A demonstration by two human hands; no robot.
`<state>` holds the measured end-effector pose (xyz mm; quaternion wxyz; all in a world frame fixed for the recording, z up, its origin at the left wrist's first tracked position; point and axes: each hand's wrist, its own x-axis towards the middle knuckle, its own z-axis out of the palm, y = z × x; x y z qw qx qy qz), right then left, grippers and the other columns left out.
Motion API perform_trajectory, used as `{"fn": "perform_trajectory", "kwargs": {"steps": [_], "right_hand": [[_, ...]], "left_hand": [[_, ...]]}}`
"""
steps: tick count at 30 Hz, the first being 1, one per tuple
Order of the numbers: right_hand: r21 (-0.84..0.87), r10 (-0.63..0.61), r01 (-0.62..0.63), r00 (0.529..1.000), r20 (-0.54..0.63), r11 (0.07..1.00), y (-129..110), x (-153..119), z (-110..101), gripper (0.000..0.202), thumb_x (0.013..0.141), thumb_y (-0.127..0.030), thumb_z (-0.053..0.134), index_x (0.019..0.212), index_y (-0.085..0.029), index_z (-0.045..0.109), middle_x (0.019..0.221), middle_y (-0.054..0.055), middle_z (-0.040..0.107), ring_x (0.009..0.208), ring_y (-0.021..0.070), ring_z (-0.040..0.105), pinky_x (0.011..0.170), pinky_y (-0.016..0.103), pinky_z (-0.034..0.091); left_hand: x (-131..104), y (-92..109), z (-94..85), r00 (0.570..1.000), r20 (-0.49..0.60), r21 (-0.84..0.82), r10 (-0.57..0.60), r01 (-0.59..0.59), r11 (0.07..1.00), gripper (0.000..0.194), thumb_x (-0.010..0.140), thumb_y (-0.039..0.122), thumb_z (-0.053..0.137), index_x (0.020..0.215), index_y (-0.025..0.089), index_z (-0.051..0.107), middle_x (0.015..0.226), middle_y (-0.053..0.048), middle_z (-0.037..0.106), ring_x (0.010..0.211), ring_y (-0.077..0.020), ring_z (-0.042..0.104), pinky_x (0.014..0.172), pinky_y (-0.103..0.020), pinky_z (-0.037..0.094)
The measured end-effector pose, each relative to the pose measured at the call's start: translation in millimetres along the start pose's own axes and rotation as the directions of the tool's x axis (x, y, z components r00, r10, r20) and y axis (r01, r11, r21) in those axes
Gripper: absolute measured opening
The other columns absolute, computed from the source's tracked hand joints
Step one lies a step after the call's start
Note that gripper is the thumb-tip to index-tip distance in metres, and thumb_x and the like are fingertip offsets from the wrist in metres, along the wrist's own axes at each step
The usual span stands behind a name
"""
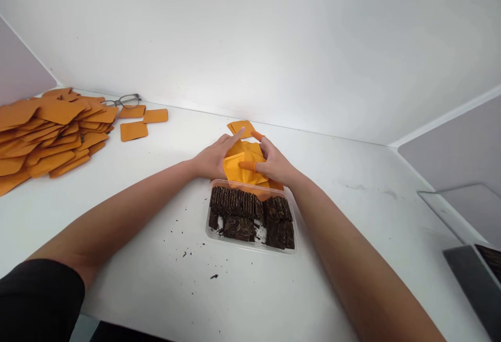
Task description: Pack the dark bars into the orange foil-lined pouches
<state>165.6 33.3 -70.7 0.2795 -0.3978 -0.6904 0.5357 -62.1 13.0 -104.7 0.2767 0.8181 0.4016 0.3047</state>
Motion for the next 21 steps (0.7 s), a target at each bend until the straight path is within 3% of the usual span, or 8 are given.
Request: {"fn": "perform_trajectory", "kwargs": {"steps": [5,9,15,19,21], "right_hand": [[0.02,0.035,-0.036,0.998,0.058,0.999,5,0,-8,0.051,0.098,-0.036,0.069,0.142,-0.018,0.053,0.128,0.011,0.063,0.106,0.0213,0.067,0.088,0.041,0.063],[0.052,0.013,-0.015,0.999,0.051,0.999,13,1,-7,0.048,0.098,-0.036,0.068,0.14,-0.017,0.055,0.124,0.01,0.064,0.103,0.02,0.067,0.086,0.039,0.063],[0.109,-0.071,0.07,0.997,0.01,0.992,16,-1,-3,0.046,0.099,-0.037,0.067,0.138,-0.017,0.055,0.123,0.009,0.064,0.101,0.0189,0.066,0.085,0.038,0.062],[0.108,-0.098,0.099,0.995,-0.013,0.989,13,-4,0,0.049,0.099,-0.038,0.067,0.141,-0.018,0.052,0.117,0.008,0.065,0.093,0.0167,0.067,0.078,0.034,0.062],[0.098,-0.116,0.12,0.992,-0.045,0.988,11,-6,3,0.054,0.099,-0.038,0.067,0.145,-0.019,0.049,0.115,0.008,0.065,0.091,0.0166,0.067,0.077,0.034,0.062]], "left_hand": [[-2,-6,-3.2,1.0,0.019,-0.091,0.003,-0.001,0.996,0.164,0.051,0.064,0.092,0.164,0.021,-0.019,0.157,-0.025,0.024,0.146,-0.0436,0.037,0.123,-0.062,0.035],[-4,-8,-8.3,0.998,0.067,-0.16,0.004,0.007,0.987,0.169,0.044,0.065,0.095,0.164,0.021,-0.015,0.162,-0.026,0.021,0.151,-0.0437,0.035,0.126,-0.06,0.034],[-2,-3,-4.5,0.995,-0.03,-0.225,-0.095,0.086,0.971,0.147,0.048,0.059,0.097,0.165,0.022,0.016,0.165,-0.024,0.027,0.156,-0.0454,0.026,0.13,-0.066,0.022],[2,-4,-3.9,0.979,-0.072,-0.36,-0.19,0.152,0.921,0.112,0.068,0.055,0.09,0.158,0.022,0.032,0.149,-0.023,0.054,0.135,-0.037,0.059,0.114,-0.06,0.05],[4,-3,-6.7,0.97,-0.082,-0.427,-0.228,0.172,0.888,0.093,0.073,0.052,0.087,0.149,0.02,0.045,0.139,-0.021,0.064,0.124,-0.0333,0.068,0.105,-0.055,0.058]]}}
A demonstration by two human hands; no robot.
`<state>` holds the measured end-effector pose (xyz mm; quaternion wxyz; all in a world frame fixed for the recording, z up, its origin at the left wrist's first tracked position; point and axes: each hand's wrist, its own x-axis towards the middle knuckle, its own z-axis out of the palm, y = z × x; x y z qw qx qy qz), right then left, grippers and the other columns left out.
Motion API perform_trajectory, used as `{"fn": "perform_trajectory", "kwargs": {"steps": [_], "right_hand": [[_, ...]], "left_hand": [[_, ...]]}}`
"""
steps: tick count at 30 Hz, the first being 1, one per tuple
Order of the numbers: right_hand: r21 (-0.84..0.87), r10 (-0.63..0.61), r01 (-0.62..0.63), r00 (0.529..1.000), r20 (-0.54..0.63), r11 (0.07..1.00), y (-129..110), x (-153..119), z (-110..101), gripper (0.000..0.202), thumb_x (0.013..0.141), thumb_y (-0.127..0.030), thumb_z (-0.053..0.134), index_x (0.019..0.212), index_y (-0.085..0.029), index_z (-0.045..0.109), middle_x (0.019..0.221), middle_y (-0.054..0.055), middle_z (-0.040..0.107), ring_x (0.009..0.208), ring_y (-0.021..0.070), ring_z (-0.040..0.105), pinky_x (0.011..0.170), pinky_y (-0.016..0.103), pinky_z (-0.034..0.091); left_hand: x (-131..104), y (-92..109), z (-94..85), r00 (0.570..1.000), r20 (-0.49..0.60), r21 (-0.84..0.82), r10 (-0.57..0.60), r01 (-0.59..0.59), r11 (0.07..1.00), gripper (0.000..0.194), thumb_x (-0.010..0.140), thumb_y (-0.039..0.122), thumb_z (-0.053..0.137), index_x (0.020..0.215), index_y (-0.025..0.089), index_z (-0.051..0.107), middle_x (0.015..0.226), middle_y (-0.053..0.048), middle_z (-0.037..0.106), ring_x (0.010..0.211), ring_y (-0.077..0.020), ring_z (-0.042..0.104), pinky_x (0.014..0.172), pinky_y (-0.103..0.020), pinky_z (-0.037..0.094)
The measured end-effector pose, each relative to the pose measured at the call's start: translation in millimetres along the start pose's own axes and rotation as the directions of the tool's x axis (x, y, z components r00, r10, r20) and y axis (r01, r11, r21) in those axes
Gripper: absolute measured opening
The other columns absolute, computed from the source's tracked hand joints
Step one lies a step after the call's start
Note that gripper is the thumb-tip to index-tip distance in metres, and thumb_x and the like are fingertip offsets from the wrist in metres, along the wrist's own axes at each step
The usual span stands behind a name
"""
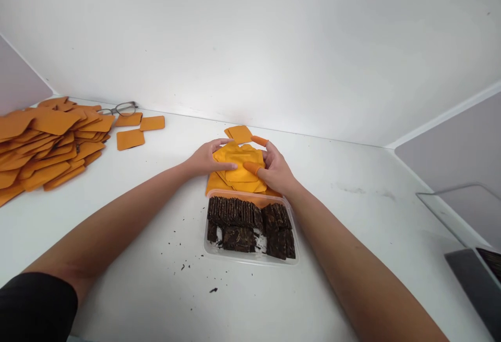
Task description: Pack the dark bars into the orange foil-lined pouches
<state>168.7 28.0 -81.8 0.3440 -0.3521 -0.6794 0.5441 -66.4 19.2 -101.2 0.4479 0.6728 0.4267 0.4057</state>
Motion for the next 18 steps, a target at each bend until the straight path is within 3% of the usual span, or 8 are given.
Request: {"fn": "perform_trajectory", "kwargs": {"steps": [6,10,13,15,18], "right_hand": [[-0.078,-0.082,0.072,0.988,-0.13,0.994,-7,0,9,0.06,0.097,-0.044,0.067,0.146,-0.02,0.044,0.117,0.009,0.063,0.094,0.018,0.065,0.08,0.036,0.061],[-0.184,-0.14,0.096,0.96,-0.243,0.978,-13,1,8,0.064,0.081,-0.053,0.079,0.13,-0.022,0.05,0.123,0.009,0.06,0.11,0.0239,0.062,0.094,0.043,0.058],[-0.271,-0.221,0.117,0.891,-0.396,0.955,-15,2,3,0.085,0.064,-0.058,0.088,0.13,-0.028,0.045,0.144,0.01,0.045,0.134,0.0299,0.046,0.115,0.049,0.047],[-0.279,-0.244,0.13,0.869,-0.43,0.952,-14,3,-1,0.097,0.06,-0.059,0.09,0.137,-0.031,0.038,0.153,0.01,0.035,0.139,0.0302,0.041,0.119,0.049,0.044],[-0.201,-0.189,0.132,0.935,-0.3,0.971,-8,5,-2,0.083,0.071,-0.059,0.085,0.135,-0.026,0.046,0.139,0.011,0.053,0.122,0.0267,0.057,0.105,0.048,0.054]], "left_hand": [[-2,15,4.6,1.0,0.013,-0.127,0.004,-0.002,0.992,0.069,0.074,0.045,0.087,0.129,0.016,0.06,0.125,-0.016,0.075,0.106,-0.0264,0.076,0.091,-0.044,0.066],[-2,22,7.2,0.998,-0.048,-0.056,0.037,-0.04,0.998,0.06,0.076,0.046,0.085,0.122,0.013,0.064,0.114,-0.014,0.078,0.098,-0.0244,0.077,0.084,-0.041,0.066],[-4,36,4.3,0.985,-0.12,0.058,0.122,-0.116,0.992,0.054,0.077,0.04,0.083,0.123,0.018,0.067,0.122,-0.01,0.076,0.11,-0.0245,0.074,0.098,-0.042,0.062],[-6,48,2.2,0.972,-0.146,0.132,0.183,-0.164,0.978,0.047,0.078,0.032,0.081,0.124,0.023,0.07,0.13,-0.005,0.074,0.123,-0.0238,0.069,0.112,-0.043,0.055],[-9,59,1.8,0.964,-0.166,0.197,0.208,-0.174,0.965,0.044,0.079,0.025,0.076,0.123,0.026,0.071,0.129,-0.002,0.075,0.123,-0.0228,0.068,0.114,-0.043,0.053]]}}
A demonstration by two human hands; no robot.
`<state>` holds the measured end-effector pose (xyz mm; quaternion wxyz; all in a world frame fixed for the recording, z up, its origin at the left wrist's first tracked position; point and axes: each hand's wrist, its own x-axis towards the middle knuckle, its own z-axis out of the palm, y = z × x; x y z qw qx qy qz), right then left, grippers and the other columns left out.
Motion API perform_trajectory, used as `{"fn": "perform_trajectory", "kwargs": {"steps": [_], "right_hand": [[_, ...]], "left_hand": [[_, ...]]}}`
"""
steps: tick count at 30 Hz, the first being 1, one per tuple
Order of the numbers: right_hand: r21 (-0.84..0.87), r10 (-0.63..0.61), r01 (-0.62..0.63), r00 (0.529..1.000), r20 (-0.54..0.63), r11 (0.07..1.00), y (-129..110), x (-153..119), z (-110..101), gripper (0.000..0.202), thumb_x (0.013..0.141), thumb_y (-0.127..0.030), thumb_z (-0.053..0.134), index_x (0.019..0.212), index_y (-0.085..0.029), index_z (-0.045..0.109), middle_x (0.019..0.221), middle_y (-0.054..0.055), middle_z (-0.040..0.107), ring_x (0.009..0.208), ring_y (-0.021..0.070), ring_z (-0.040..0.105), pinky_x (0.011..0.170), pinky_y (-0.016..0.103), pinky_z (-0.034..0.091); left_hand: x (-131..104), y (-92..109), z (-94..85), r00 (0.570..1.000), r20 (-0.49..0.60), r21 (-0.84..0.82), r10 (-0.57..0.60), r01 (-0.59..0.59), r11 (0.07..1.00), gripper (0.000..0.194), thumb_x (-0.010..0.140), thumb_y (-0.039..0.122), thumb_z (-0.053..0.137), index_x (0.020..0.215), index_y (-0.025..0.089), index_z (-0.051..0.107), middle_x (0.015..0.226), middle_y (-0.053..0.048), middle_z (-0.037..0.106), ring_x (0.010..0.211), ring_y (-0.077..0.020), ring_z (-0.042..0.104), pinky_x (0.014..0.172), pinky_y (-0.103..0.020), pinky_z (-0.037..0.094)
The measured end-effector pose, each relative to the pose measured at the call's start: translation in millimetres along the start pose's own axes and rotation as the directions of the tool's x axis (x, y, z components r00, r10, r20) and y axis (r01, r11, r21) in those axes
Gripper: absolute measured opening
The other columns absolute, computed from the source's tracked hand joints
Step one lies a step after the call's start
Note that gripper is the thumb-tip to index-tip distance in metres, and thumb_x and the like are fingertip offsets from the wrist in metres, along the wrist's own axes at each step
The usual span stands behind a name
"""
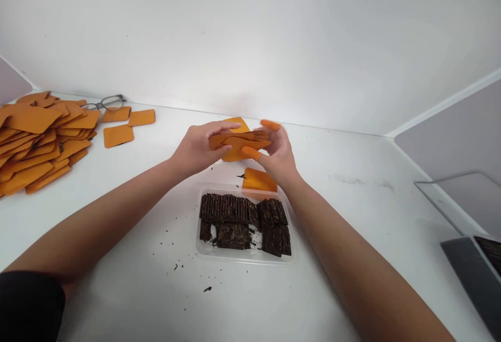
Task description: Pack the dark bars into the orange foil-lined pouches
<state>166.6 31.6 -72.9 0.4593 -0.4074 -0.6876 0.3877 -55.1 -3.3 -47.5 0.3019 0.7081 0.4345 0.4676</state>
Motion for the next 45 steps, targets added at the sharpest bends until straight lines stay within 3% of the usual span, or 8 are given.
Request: {"fn": "perform_trajectory", "kwargs": {"steps": [5,10,17,21,27,32,39,45], "right_hand": [[0.061,0.06,-0.075,0.974,0.22,0.995,10,-6,10,0.043,0.098,-0.043,0.067,0.13,-0.016,0.06,0.124,0.01,0.064,0.109,0.0215,0.065,0.095,0.044,0.059],[0.05,0.101,-0.118,0.959,0.265,0.992,19,-7,11,0.04,0.098,-0.04,0.068,0.129,-0.015,0.061,0.124,0.01,0.065,0.108,0.0209,0.066,0.094,0.043,0.06],[0.03,0.068,-0.086,0.924,0.377,0.996,16,-7,8,0.04,0.097,-0.039,0.069,0.129,-0.015,0.061,0.124,0.009,0.065,0.109,0.0211,0.066,0.095,0.043,0.06],[-0.023,0.046,-0.041,0.917,0.396,0.999,21,-9,12,0.039,0.098,-0.039,0.068,0.127,-0.015,0.062,0.122,0.009,0.065,0.109,0.0213,0.065,0.097,0.044,0.058],[-0.073,0.027,0.003,0.913,0.407,0.997,20,-8,9,0.034,0.098,-0.042,0.067,0.117,-0.014,0.063,0.107,0.006,0.066,0.093,0.0162,0.066,0.084,0.036,0.06],[-0.103,-0.011,0.049,0.938,0.345,0.993,19,-3,2,0.035,0.098,-0.042,0.067,0.118,-0.014,0.064,0.112,0.007,0.066,0.1,0.0182,0.066,0.09,0.039,0.059],[-0.207,0.003,0.076,0.935,0.353,0.975,31,-1,-3,0.037,0.1,-0.044,0.064,0.123,-0.015,0.063,0.115,0.008,0.066,0.099,0.0178,0.066,0.088,0.038,0.06],[-0.287,-0.047,0.158,0.933,0.357,0.945,30,-7,6,0.034,0.1,-0.043,0.065,0.119,-0.015,0.065,0.116,0.008,0.067,0.102,0.0182,0.066,0.09,0.039,0.06]], "left_hand": [[-1,-17,7.7,0.996,-0.017,0.018,-0.091,0.091,0.996,0.041,0.073,0.028,0.081,0.113,0.021,0.073,0.116,-0.006,0.077,0.106,-0.0245,0.072,0.097,-0.045,0.06],[-5,-44,17.8,0.993,-0.002,-0.05,-0.12,0.12,0.992,0.049,0.069,0.036,0.086,0.11,0.017,0.066,0.109,-0.009,0.075,0.099,-0.024,0.071,0.087,-0.042,0.062],[-11,-53,34.4,0.99,0.141,-0.244,0.019,0.016,0.97,0.06,0.073,0.037,0.079,0.123,0.021,0.051,0.121,-0.01,0.071,0.101,-0.0217,0.072,0.08,-0.034,0.062],[-13,-55,39.7,0.983,0.162,-0.266,0.086,-0.04,0.963,0.051,0.073,0.025,0.076,0.118,0.022,0.051,0.11,-0.006,0.071,0.088,-0.0168,0.071,0.068,-0.026,0.057],[-18,-44,38.3,0.982,0.05,-0.176,0.182,-0.171,0.969,0.035,0.075,0.014,0.069,0.108,0.022,0.064,0.105,-0.005,0.072,0.094,-0.0161,0.069,0.081,-0.03,0.057],[-18,-38,34.6,0.97,-0.106,-0.064,0.218,-0.225,0.972,0.033,0.079,0.014,0.07,0.111,0.023,0.066,0.111,-0.005,0.072,0.101,-0.016,0.068,0.089,-0.034,0.056],[-10,-59,27.2,0.987,-0.02,0.022,0.156,-0.156,0.988,0.027,0.079,0.029,0.081,0.103,0.02,0.074,0.1,-0.007,0.079,0.09,-0.0185,0.073,0.08,-0.034,0.059],[-12,-53,28.9,0.986,0.017,0.063,0.165,-0.166,0.984,0.027,0.08,0.035,0.083,0.101,0.019,0.075,0.099,-0.006,0.081,0.085,-0.0173,0.076,0.075,-0.03,0.061]]}}
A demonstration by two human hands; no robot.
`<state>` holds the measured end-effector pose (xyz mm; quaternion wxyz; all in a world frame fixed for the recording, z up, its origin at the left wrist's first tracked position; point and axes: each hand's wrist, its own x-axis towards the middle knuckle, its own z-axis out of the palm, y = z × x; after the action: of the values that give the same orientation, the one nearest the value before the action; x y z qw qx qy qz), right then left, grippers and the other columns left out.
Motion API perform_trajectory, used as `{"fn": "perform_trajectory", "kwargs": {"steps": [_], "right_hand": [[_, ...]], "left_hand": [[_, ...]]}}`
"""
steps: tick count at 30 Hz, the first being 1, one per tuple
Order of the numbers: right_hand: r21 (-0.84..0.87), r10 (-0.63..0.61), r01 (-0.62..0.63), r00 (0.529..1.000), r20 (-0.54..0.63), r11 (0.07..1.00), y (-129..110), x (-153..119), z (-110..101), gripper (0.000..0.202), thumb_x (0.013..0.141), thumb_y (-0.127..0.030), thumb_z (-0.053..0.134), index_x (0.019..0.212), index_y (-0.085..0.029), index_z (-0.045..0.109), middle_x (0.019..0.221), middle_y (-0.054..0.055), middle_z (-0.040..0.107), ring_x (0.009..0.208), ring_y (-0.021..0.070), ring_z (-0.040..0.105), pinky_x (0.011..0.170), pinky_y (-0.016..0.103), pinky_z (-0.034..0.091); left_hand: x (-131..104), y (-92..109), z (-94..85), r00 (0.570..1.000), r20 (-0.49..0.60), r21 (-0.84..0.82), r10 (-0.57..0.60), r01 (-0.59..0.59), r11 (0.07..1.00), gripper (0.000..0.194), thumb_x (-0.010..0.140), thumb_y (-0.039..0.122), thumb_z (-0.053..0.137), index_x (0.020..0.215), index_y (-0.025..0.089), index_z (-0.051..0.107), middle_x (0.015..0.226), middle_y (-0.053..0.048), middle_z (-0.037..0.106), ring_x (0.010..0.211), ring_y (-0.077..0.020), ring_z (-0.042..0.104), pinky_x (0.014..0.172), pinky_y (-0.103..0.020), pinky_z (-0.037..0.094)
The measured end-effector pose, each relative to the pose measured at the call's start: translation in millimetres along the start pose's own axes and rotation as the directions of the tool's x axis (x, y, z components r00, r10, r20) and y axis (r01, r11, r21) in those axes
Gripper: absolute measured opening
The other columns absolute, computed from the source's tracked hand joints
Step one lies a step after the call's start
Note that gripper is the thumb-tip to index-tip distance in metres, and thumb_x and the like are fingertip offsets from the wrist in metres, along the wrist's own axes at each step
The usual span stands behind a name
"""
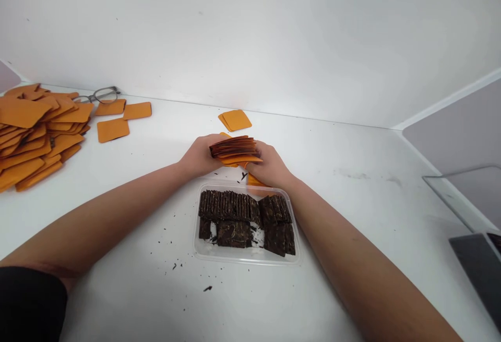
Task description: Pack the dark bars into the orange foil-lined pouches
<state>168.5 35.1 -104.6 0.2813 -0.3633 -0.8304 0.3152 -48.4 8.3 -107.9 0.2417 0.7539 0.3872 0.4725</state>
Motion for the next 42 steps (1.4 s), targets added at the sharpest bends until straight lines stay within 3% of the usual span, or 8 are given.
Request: {"fn": "perform_trajectory", "kwargs": {"steps": [5,9,15,20,23,28,35,42], "right_hand": [[-0.062,-0.069,0.064,0.995,-0.076,0.996,-1,0,0,0.033,0.101,-0.044,0.062,0.117,-0.015,0.065,0.115,0.008,0.066,0.103,0.0183,0.065,0.092,0.04,0.059],[-0.145,-0.102,0.088,0.991,-0.09,0.985,0,0,-7,0.034,0.1,-0.045,0.063,0.117,-0.016,0.065,0.118,0.008,0.066,0.107,0.0199,0.064,0.097,0.043,0.057],[-0.154,-0.083,0.07,0.993,-0.08,0.986,-6,0,-7,0.055,0.098,-0.05,0.064,0.143,-0.019,0.052,0.133,0.012,0.06,0.114,0.0236,0.063,0.097,0.045,0.057],[-0.2,-0.058,0.049,0.998,-0.04,0.979,-8,1,-7,0.045,0.102,-0.049,0.059,0.133,-0.017,0.058,0.119,0.009,0.065,0.102,0.0195,0.065,0.094,0.042,0.058],[-0.264,-0.053,0.044,0.998,-0.029,0.964,-4,3,-8,0.041,0.102,-0.048,0.059,0.127,-0.016,0.061,0.116,0.008,0.066,0.103,0.0198,0.065,0.095,0.043,0.057],[-0.34,-0.06,0.055,0.998,-0.004,0.939,1,5,-7,0.044,0.099,-0.051,0.062,0.125,-0.016,0.062,0.118,0.009,0.066,0.11,0.0226,0.064,0.101,0.048,0.053],[-0.34,-0.088,0.074,0.996,-0.026,0.937,-9,6,-8,0.068,0.084,-0.062,0.073,0.135,-0.021,0.055,0.127,0.015,0.066,0.115,0.035,0.062,0.098,0.056,0.052],[-0.428,-0.058,0.094,0.994,0.098,0.899,-18,6,-7,0.043,0.098,-0.058,0.059,0.103,-0.016,0.064,0.09,0.003,0.064,0.084,0.0163,0.061,0.085,0.038,0.054]], "left_hand": [[-2,8,-6.4,0.996,-0.064,0.103,0.065,-0.058,0.993,0.018,0.089,0.03,0.073,0.104,0.022,0.077,0.101,-0.005,0.081,0.091,-0.0155,0.074,0.084,-0.031,0.06],[0,2,-12.8,0.995,-0.012,0.189,0.1,-0.096,0.977,0.02,0.084,0.034,0.075,0.1,0.024,0.08,0.096,-0.003,0.081,0.084,-0.0151,0.073,0.077,-0.029,0.058],[6,-11,-19.1,0.997,-0.071,0.379,0.02,0.009,0.925,0.03,0.085,0.053,0.074,0.078,0.024,0.079,0.066,-0.001,0.073,0.061,-0.0138,0.062,0.058,-0.027,0.044],[11,-13,-18.1,0.997,-0.082,0.485,0.005,0.036,0.874,0.043,0.086,0.062,0.071,0.072,0.022,0.076,0.061,-0.001,0.07,0.06,-0.0143,0.061,0.058,-0.027,0.042],[12,-11,-14.6,0.999,-0.037,0.505,0.016,0.005,0.863,0.036,0.083,0.06,0.076,0.078,0.024,0.078,0.066,-0.001,0.073,0.066,-0.016,0.065,0.066,-0.029,0.047],[13,-9,-11.3,1.0,-0.026,0.488,-0.012,0.023,0.873,0.037,0.079,0.062,0.078,0.08,0.025,0.078,0.065,0.002,0.073,0.057,-0.0134,0.062,0.057,-0.027,0.043],[15,-18,-10.3,1.0,0.004,0.478,-0.008,0.005,0.878,0.041,0.082,0.062,0.076,0.071,0.023,0.075,0.058,0.0,0.067,0.056,-0.0162,0.061,0.067,-0.034,0.05],[8,2,-7.8,1.0,0.008,0.359,0.015,-0.017,0.933,0.041,0.082,0.062,0.076,0.092,0.023,0.076,0.085,-0.005,0.078,0.086,-0.0233,0.072,0.087,-0.043,0.056]]}}
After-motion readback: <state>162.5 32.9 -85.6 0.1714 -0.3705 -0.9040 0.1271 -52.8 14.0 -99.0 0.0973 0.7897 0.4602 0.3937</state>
